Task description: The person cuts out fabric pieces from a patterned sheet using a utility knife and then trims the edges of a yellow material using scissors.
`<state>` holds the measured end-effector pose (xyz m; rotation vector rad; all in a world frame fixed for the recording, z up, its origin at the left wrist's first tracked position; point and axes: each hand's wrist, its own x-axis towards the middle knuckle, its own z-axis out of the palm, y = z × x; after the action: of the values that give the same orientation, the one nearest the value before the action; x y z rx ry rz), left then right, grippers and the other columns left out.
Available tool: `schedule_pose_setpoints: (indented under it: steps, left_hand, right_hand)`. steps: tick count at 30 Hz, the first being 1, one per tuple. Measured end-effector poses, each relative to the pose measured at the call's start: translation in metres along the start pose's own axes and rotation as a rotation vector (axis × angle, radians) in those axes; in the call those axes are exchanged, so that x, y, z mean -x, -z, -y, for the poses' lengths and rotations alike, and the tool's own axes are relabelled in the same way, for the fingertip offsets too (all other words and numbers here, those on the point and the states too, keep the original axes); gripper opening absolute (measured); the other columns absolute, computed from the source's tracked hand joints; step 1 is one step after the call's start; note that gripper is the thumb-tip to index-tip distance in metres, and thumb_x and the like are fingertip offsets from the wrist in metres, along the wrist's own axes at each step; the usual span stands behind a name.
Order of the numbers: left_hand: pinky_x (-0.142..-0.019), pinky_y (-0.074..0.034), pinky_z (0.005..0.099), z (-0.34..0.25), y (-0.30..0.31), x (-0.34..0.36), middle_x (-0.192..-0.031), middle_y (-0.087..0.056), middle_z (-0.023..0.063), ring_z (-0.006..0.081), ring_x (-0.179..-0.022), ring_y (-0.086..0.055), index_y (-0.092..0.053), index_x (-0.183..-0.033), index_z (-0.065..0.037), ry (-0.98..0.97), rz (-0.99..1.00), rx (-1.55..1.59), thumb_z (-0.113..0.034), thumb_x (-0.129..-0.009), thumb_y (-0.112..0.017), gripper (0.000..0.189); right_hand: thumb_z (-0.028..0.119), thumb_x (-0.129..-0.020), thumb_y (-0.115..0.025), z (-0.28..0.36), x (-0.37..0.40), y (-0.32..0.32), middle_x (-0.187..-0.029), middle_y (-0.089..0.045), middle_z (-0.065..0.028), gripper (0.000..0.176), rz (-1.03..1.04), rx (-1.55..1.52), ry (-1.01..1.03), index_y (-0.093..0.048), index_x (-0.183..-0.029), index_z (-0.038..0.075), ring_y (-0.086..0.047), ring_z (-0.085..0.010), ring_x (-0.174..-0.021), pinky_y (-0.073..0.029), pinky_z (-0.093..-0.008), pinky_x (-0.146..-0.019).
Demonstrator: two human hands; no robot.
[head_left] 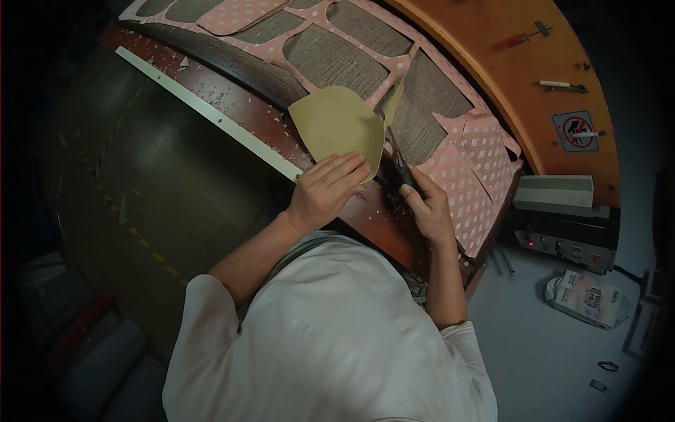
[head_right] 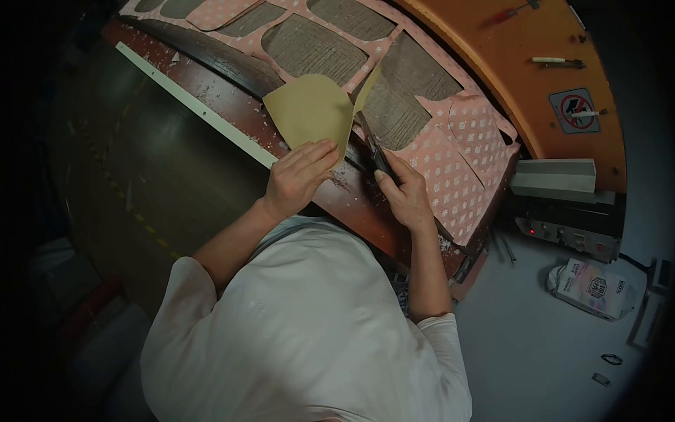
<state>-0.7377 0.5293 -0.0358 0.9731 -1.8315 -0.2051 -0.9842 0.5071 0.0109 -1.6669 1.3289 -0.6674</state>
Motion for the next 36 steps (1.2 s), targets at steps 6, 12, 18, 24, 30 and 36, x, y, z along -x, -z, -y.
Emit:
schedule_pose_setpoints:
  steps: [6, 12, 18, 24, 30, 36]
  left_hand:
    - [-0.096, -0.054, 0.0456, -0.001, 0.0, 0.001, -0.12, -0.069, 0.0174, 0.0346, -0.111, -0.067, -0.069, -0.114, 0.0, 0.003, -0.011, 0.0, -0.009, -0.082, -0.075, 0.034]
    - [-0.096, -0.054, 0.0451, -0.001, -0.001, 0.002, -0.119, -0.069, 0.0167, 0.0333, -0.111, -0.068, -0.07, -0.114, 0.001, 0.005, 0.009, -0.02, -0.01, -0.083, -0.074, 0.033]
    - [-0.096, -0.054, 0.0452, -0.001, -0.003, 0.003, -0.12, -0.069, 0.0157, 0.0332, -0.111, -0.068, -0.07, -0.112, 0.0, 0.004, -0.014, -0.018, -0.01, -0.084, -0.073, 0.03]
    - [-0.095, -0.055, 0.0458, -0.004, -0.001, 0.007, -0.12, -0.07, 0.0145, 0.0322, -0.11, -0.068, -0.07, -0.113, -0.002, -0.004, 0.02, -0.018, -0.01, -0.084, -0.073, 0.03]
    - [-0.099, -0.051, 0.0475, -0.004, -0.003, 0.017, -0.122, -0.068, 0.0124, 0.0304, -0.113, -0.066, -0.068, -0.114, -0.004, -0.016, 0.006, -0.048, -0.009, -0.079, -0.075, 0.036]
    - [-0.108, -0.041, 0.052, -0.006, -0.002, 0.023, -0.132, -0.062, 0.0143, 0.0318, -0.126, -0.057, -0.065, -0.122, -0.004, 0.042, 0.109, -0.149, 0.0, -0.075, -0.072, 0.047]
  right_hand:
    - [0.009, -0.094, -0.063, -0.004, -0.004, -0.005, -0.117, -0.067, -0.0167, 0.045, -0.03, 0.053, 0.059, -0.056, -0.136, -0.006, -0.061, -0.0157, -0.105, -0.048, -0.0288, -0.093]
    - [0.01, -0.093, -0.064, -0.006, -0.004, -0.004, -0.118, -0.068, -0.0184, 0.046, -0.006, 0.017, 0.005, -0.056, -0.136, -0.006, -0.064, -0.0178, -0.102, -0.049, -0.0298, -0.091]
    - [0.009, -0.092, -0.063, -0.002, -0.002, -0.006, -0.114, -0.068, -0.0145, 0.046, -0.027, 0.029, 0.066, -0.056, -0.136, -0.006, -0.064, -0.018, -0.1, -0.049, -0.0292, -0.091]
    - [0.008, -0.094, -0.058, 0.019, 0.024, 0.011, -0.098, -0.062, -0.0072, 0.048, 0.07, -0.422, 0.051, -0.053, -0.14, -0.006, -0.058, -0.0113, -0.08, -0.049, -0.0239, -0.07]
    - [0.014, -0.101, -0.05, 0.002, 0.03, 0.019, -0.098, -0.061, -0.0048, 0.047, -0.193, -0.573, 0.068, -0.047, -0.144, -0.005, -0.055, -0.0098, -0.077, -0.048, -0.0231, -0.061]
    - [0.014, -0.102, -0.05, -0.02, 0.059, 0.013, -0.099, -0.061, -0.0047, 0.045, -0.248, -0.621, 0.008, -0.048, -0.143, -0.003, -0.055, -0.0093, -0.079, -0.049, -0.0233, -0.062]
